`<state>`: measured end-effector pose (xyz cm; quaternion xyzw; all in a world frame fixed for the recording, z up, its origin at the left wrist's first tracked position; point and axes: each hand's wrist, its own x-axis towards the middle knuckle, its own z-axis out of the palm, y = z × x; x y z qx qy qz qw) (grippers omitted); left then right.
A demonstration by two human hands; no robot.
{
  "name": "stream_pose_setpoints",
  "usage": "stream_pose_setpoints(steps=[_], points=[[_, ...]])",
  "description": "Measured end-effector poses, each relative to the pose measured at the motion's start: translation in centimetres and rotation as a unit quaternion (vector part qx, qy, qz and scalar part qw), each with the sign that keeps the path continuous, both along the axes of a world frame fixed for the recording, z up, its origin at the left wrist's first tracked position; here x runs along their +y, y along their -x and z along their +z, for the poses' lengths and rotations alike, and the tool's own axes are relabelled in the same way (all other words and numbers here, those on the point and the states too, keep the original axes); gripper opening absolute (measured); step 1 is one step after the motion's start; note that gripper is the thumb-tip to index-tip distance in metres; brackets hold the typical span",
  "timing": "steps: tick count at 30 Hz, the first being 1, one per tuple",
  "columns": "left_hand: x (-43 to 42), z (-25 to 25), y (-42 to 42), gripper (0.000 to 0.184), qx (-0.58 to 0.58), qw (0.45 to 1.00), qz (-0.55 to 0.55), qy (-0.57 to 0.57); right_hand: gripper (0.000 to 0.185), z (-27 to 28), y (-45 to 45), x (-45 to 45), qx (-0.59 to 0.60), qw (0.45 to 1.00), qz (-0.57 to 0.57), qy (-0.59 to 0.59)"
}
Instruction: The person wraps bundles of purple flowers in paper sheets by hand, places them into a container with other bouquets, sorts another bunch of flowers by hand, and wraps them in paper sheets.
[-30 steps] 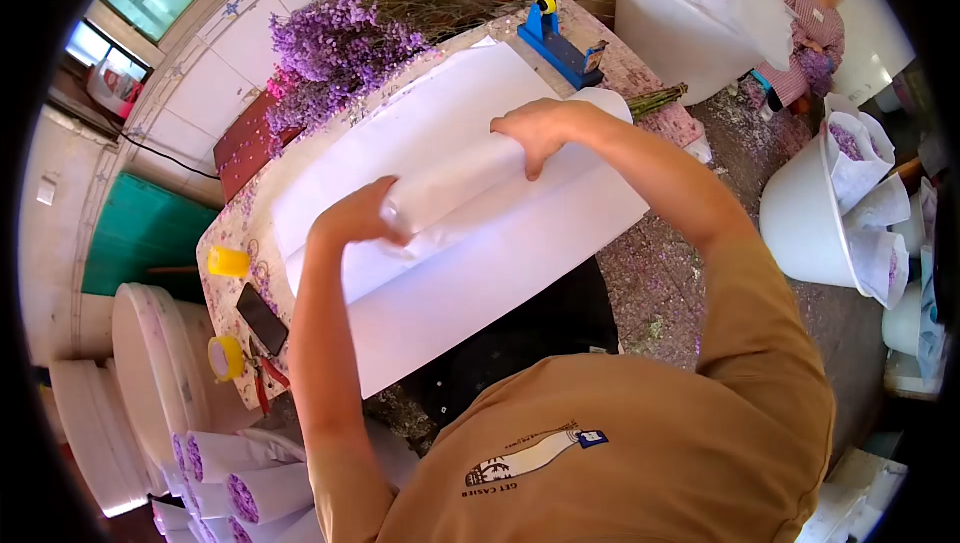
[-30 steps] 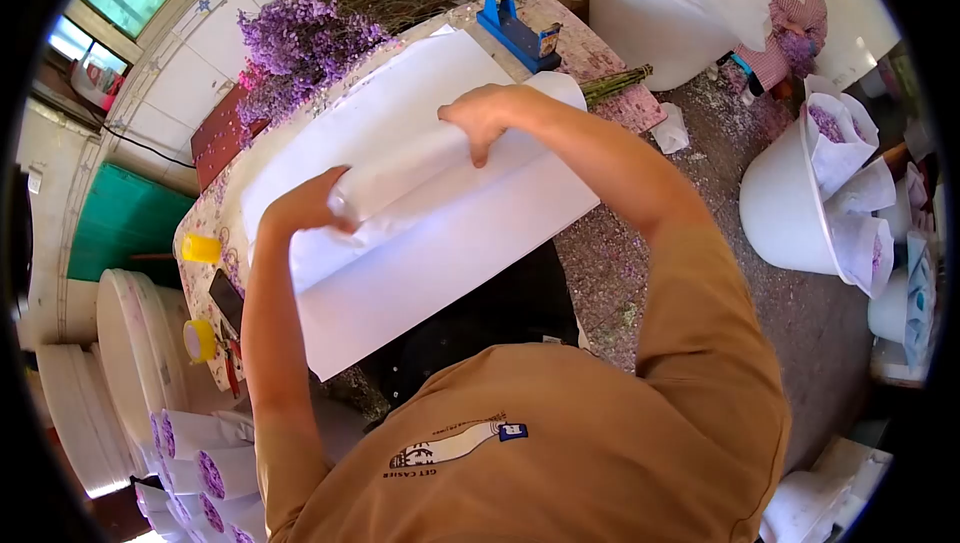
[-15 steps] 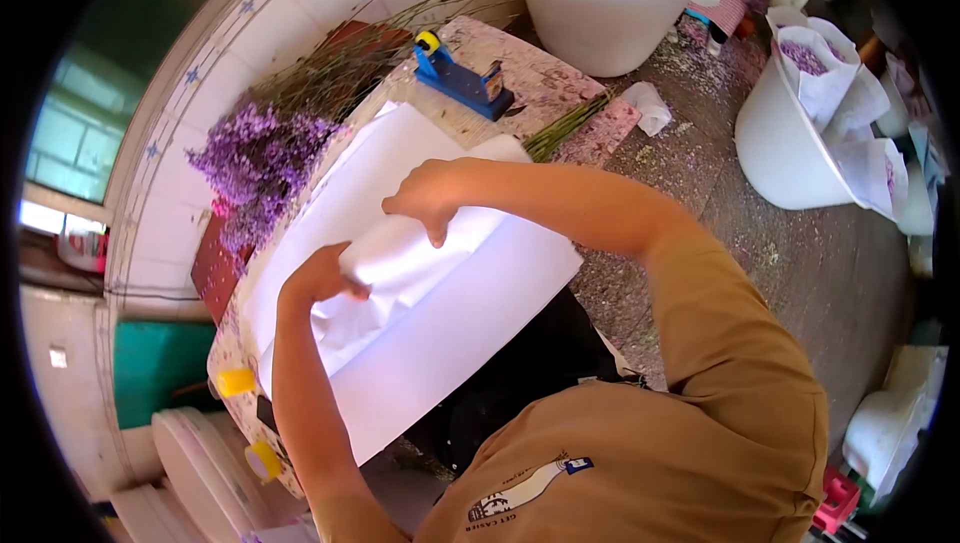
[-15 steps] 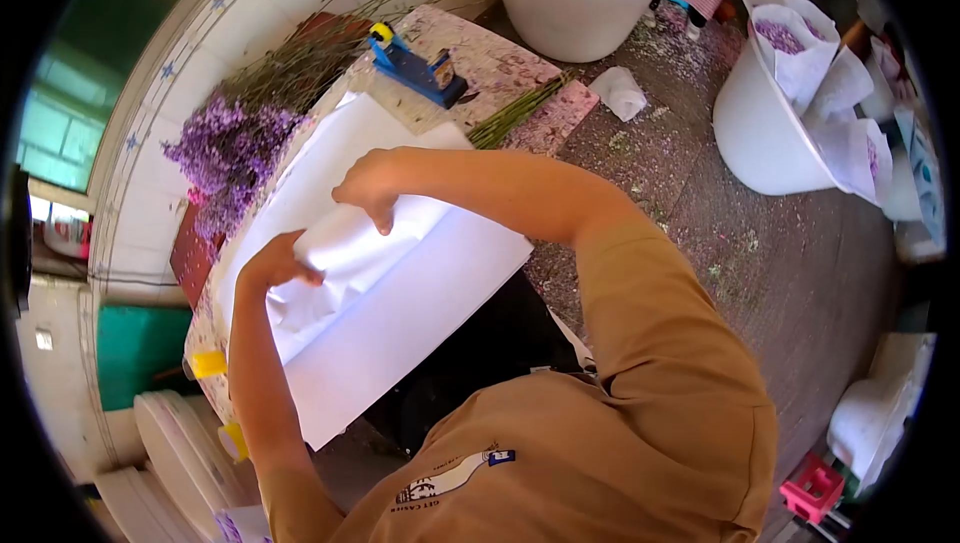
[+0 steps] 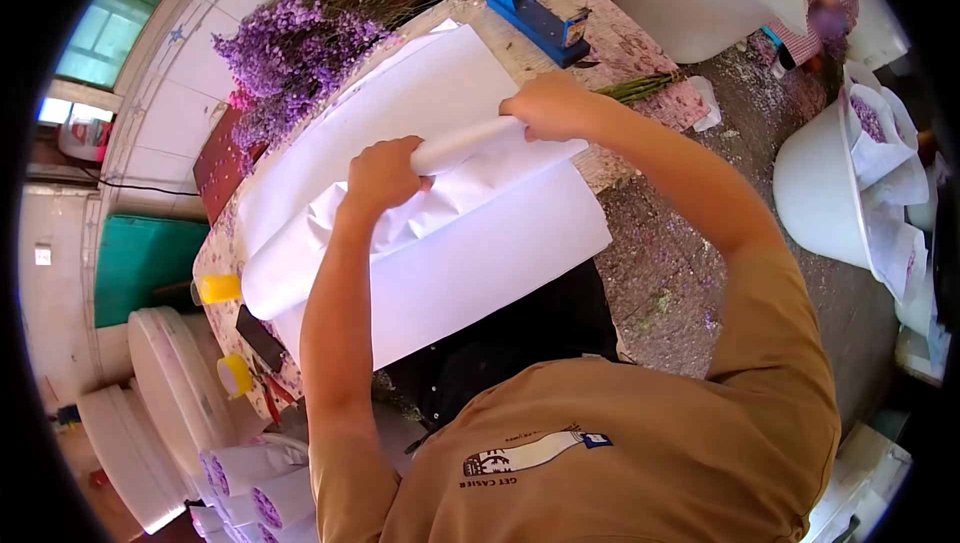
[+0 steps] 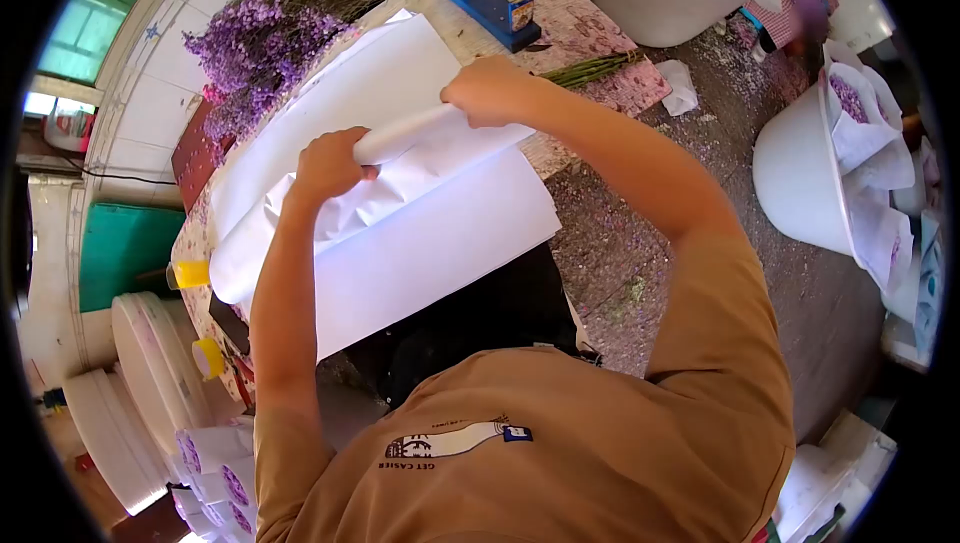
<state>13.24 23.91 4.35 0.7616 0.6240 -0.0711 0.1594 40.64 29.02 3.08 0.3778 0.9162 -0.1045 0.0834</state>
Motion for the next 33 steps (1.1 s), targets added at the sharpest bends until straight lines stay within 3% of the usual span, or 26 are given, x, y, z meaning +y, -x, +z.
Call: stream_pose_setpoints(steps=[1, 3, 4, 5, 7, 11, 12, 14, 15, 17, 19, 21, 22, 23, 25, 29, 31, 33], points=[[-0.6, -0.4, -0.4, 0.061, -0.002, 1.000, 0.002, 0.001, 0.032, -0.1, -0.3, -0.4, 0.009, 1.000, -0.016, -0.017], [-2.6, -2.1, -0.6, 0.050, 0.014, 0.994, -0.021, -0.102, 0.031, -2.0, -0.8, -1.8, 0.022, 0.997, -0.026, -0.065], [-3.6, -3.7, -0.4, 0.046, 0.043, 0.984, -0.043, -0.168, 0.032, -3.3, -0.9, -2.8, 0.038, 0.992, -0.036, -0.113], [-4.5, -5.9, 0.1, 0.044, 0.002, 0.947, -0.096, -0.305, 0.032, -4.5, -1.2, -3.8, 0.036, 0.992, -0.036, -0.113], [-6.2, -7.8, -0.6, 0.048, 0.034, 0.907, -0.114, -0.403, 0.039, -6.8, -1.7, -6.2, 0.198, 0.919, -0.019, -0.341], [-9.9, -5.8, -6.6, 0.090, 0.025, 0.964, -0.073, -0.256, 0.058, -8.0, -2.3, -9.1, 0.127, 0.934, -0.040, -0.331], [-9.8, -7.1, -7.5, 0.092, 0.008, 0.965, -0.072, -0.252, 0.058, -7.8, -2.2, -9.5, 0.126, 0.934, -0.040, -0.331], [-9.0, -7.3, -8.2, 0.093, 0.012, 0.962, -0.076, -0.262, 0.083, -6.7, -2.6, -10.1, 0.163, 0.964, -0.052, -0.203], [-8.8, -7.5, -8.8, 0.094, 0.019, 0.960, -0.077, -0.268, 0.083, -6.3, -2.9, -10.0, 0.156, 0.965, -0.055, -0.206], [-7.7, -6.1, -8.5, 0.093, 0.006, 0.960, -0.087, -0.264, 0.107, -5.3, -3.0, -9.0, 0.141, 0.979, -0.031, -0.146], [-5.9, -4.9, -7.4, 0.084, 0.029, 0.961, -0.124, -0.247, 0.105, -4.4, -2.9, -7.7, 0.112, 0.980, -0.021, -0.164], [-2.9, -4.6, -5.3, 0.075, -0.050, 0.946, -0.196, -0.253, 0.097, -4.2, -2.9, -5.8, 0.129, 0.981, 0.002, -0.144], [-1.5, -4.1, -4.6, 0.067, -0.104, 0.939, -0.215, -0.246, 0.079, -4.8, -2.9, -4.3, 0.143, 0.979, 0.000, -0.149], [-0.2, -2.1, -4.6, 0.061, -0.077, 0.971, -0.187, -0.128, 0.079, -3.9, -2.7, -2.9, 0.141, 0.978, -0.004, -0.153], [3.1, -1.5, -3.6, 0.058, -0.101, 0.971, -0.210, -0.054, 0.073, -2.4, -1.8, -0.3, 0.055, 0.997, -0.049, 0.022], [6.5, -2.4, -2.9, 0.050, -0.099, 0.970, -0.216, -0.048, 0.071, -5.2, -0.7, 2.3, 0.059, 0.996, -0.060, -0.002], [6.2, -4.3, -3.0, 0.058, -0.054, 0.969, -0.227, -0.084, 0.065, -8.9, -1.0, 2.2, 0.142, 0.936, 0.002, -0.321], [4.6, -5.9, -2.9, 0.070, 0.037, 0.913, -0.304, -0.270, 0.072, -8.0, -1.2, 0.3, 0.172, 0.943, -0.001, -0.285]])
